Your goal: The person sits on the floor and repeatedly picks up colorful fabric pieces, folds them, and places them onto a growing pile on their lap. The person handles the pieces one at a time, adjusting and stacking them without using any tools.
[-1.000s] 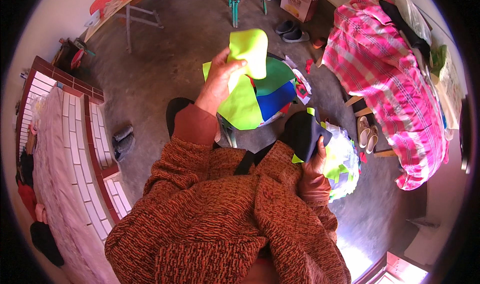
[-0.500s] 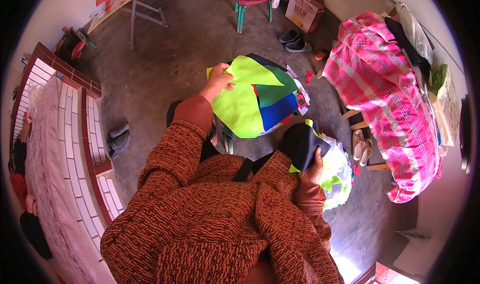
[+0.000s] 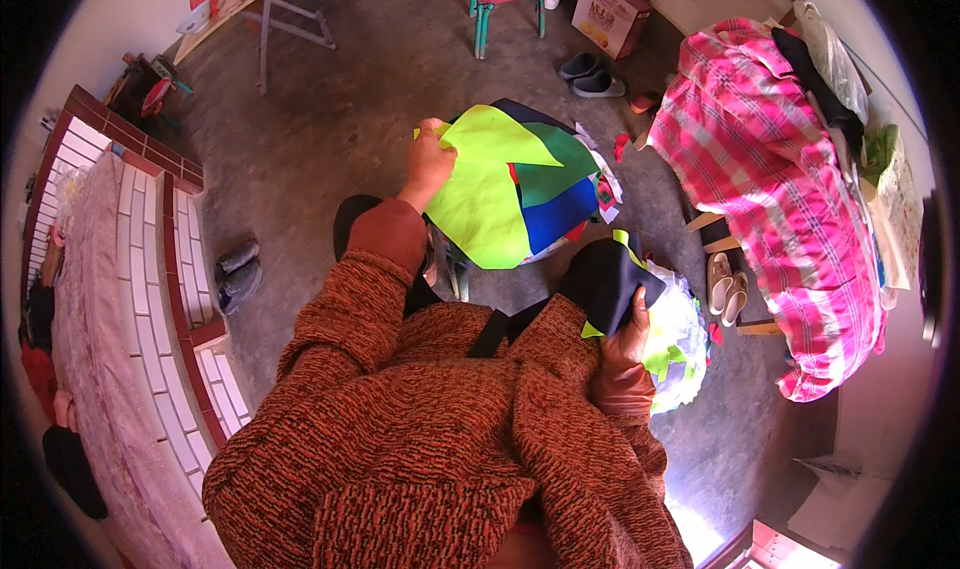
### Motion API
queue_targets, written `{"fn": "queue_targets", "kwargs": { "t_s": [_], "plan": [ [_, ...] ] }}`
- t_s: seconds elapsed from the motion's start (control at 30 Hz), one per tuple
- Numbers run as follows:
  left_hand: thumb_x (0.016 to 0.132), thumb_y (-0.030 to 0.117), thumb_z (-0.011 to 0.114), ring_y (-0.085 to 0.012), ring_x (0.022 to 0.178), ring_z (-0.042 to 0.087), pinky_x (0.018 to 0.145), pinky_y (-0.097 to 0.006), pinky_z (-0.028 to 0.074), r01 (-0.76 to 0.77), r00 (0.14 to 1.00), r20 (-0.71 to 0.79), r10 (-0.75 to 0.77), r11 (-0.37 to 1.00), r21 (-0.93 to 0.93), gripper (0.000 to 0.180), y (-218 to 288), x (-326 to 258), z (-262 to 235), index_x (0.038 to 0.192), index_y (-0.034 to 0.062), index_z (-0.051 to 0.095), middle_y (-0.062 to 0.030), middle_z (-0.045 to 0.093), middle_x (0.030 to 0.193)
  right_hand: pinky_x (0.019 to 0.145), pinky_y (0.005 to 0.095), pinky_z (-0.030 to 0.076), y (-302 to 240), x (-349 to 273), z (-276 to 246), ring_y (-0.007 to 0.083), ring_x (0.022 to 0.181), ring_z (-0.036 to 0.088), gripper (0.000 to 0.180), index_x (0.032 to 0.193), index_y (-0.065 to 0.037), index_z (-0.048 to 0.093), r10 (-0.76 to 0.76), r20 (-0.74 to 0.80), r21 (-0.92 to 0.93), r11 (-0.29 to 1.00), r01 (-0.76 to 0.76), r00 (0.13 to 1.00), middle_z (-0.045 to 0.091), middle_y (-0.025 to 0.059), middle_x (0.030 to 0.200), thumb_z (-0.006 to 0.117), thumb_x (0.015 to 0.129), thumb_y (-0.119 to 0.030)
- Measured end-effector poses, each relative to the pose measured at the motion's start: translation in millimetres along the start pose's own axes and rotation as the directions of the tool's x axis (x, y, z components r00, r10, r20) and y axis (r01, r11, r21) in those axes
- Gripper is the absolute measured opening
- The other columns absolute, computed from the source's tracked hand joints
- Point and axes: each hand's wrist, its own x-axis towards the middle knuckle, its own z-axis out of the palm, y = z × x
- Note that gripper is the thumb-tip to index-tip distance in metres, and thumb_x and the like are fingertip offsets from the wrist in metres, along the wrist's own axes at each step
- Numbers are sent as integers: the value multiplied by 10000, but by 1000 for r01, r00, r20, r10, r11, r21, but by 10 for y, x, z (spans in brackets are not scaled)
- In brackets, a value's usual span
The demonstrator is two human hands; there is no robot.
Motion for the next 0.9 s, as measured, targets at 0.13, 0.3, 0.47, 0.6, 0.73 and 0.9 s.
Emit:
{"fn": "queue_targets", "kwargs": {
  "t_s": [0.13, 0.3, 0.47, 0.6, 0.73, 0.9],
  "plan": [
    [736, 130, 698, -310, 1147, 471, 914, -505, 360, -207, 973, 34, 226, 809, 550, 455, 391, -200, -64, 1151, 101, 514, -145, 500, 1222, 946, 385, 460, -5, 2, -14, 255, 1075, 566, 436, 1279, -30, 419, -36, -16, -14, 999, 35, 999, 548, 132, 1211, 552, 912, -223],
    [812, 344, 623, -320, 1289, 319, 1007, -564, 233, -524, 852, 274, 446, 711, 469, 463, 383, -397, 167, 1227, 182, 497, -118, 395, 1351, 973, 395, 437, 7, -4, 8, 263, 1118, 538, 455, 1298, -29, 398, -14, 0, -6, 1000, 14, 1000, 531, 140, 1235, 548, 914, -223],
    [877, 514, 455, -304, 1361, 221, 1052, -607, 120, -625, 779, 435, 451, 606, 492, 512, 138, -523, 425, 1305, 232, 462, -90, 321, 1439, 993, 395, 416, -27, -5, 67, 270, 1114, 543, 447, 1282, -15, 427, -12, 12, 0, 1000, 12, 1000, 545, 134, 1227, 564, 903, -207],
    [862, 527, 476, -303, 1371, 192, 1056, -604, 105, -584, 798, 496, 343, 645, 493, 537, 208, -495, 369, 1313, 236, 454, -88, 291, 1455, 925, 371, 471, 12, 38, 39, 243, 1019, 597, 340, 1197, -14, 499, -58, -8, 1, 998, 58, 998, 597, 114, 1145, 561, 906, -177],
    [826, 461, 582, -332, 1278, 341, 1032, -533, 225, -587, 799, 385, 462, 739, 330, 505, 415, -596, 350, 1222, 152, 526, -164, 392, 1362, 931, 366, 463, 4, -3, 176, 246, 1034, 586, 353, 1221, -5, 476, -94, 33, 19, 995, 94, 995, 582, 116, 1160, 556, 904, -139],
    [775, 233, 702, -309, 1194, 464, 1007, -382, 347, -538, 734, 257, 628, 770, -343, 449, 1077, -1147, 349, 1155, 49, 548, -192, 495, 1261, 965, 360, 427, 2, -27, 183, 235, 1090, 549, 382, 1245, -14, 451, -109, 50, -56, 992, 112, 993, 552, 111, 1206, 565, 893, -107]
  ]
}}
